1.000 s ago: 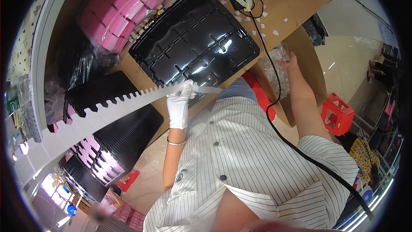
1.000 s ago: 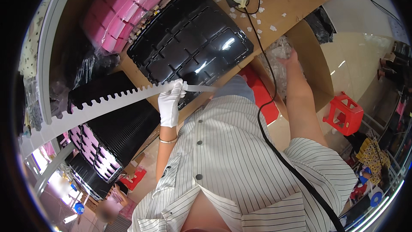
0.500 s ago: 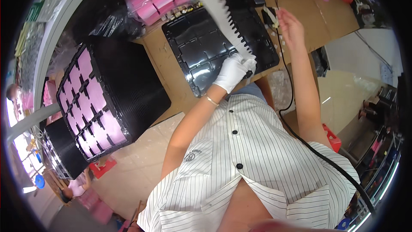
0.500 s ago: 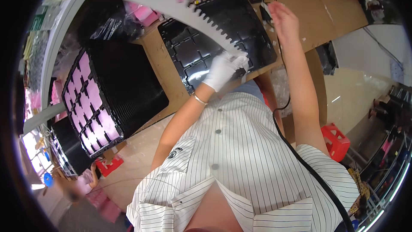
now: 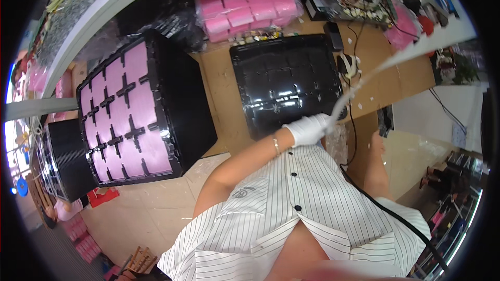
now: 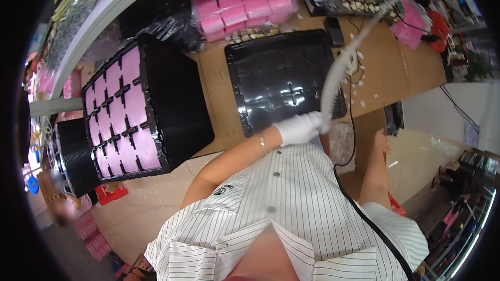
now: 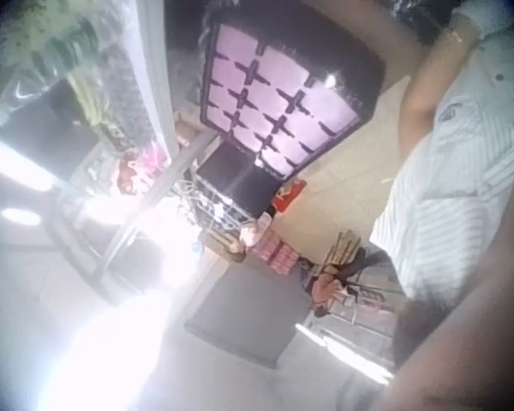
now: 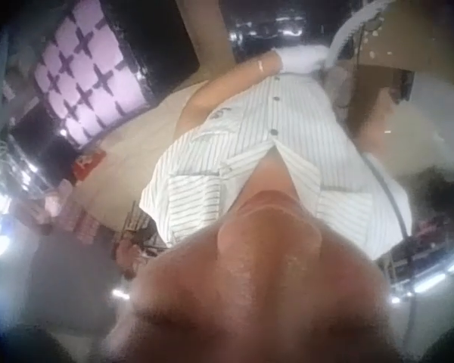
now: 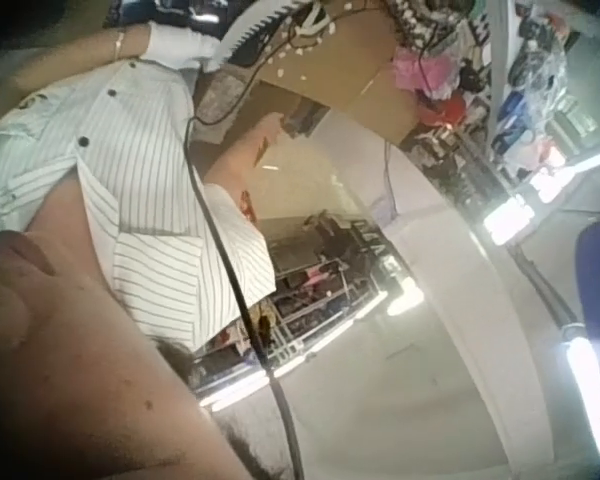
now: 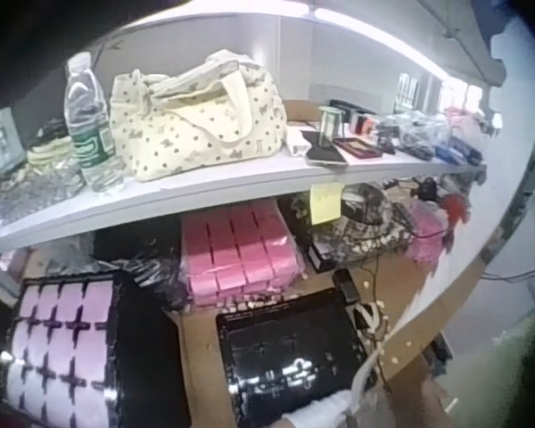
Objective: The person inserts pink foam padding into black plastic bins and secures them with a white serrated guard strip by hand.
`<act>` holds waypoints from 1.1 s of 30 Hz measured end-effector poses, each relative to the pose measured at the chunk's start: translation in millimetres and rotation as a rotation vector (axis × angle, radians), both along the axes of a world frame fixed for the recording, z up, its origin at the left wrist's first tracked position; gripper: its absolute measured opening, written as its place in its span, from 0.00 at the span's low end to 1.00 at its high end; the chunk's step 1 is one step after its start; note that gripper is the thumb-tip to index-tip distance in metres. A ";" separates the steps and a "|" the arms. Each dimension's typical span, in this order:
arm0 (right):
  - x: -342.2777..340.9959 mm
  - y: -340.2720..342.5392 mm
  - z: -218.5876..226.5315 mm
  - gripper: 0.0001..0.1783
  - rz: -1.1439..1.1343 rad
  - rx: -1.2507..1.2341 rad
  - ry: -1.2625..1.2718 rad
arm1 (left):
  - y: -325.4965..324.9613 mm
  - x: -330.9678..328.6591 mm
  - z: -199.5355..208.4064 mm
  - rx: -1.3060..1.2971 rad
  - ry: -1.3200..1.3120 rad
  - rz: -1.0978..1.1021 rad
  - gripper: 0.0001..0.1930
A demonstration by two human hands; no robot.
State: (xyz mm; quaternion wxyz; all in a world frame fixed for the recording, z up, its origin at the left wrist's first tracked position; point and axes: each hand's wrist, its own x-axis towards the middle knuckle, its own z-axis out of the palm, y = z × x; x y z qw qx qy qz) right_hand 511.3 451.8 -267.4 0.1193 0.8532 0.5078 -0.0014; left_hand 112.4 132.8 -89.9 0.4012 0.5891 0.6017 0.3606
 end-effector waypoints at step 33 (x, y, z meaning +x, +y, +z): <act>-613.8 -138.8 233.7 0.07 1.750 0.255 1.431 | -3.2 -232.5 -30.4 0.658 -1.588 1.252 0.48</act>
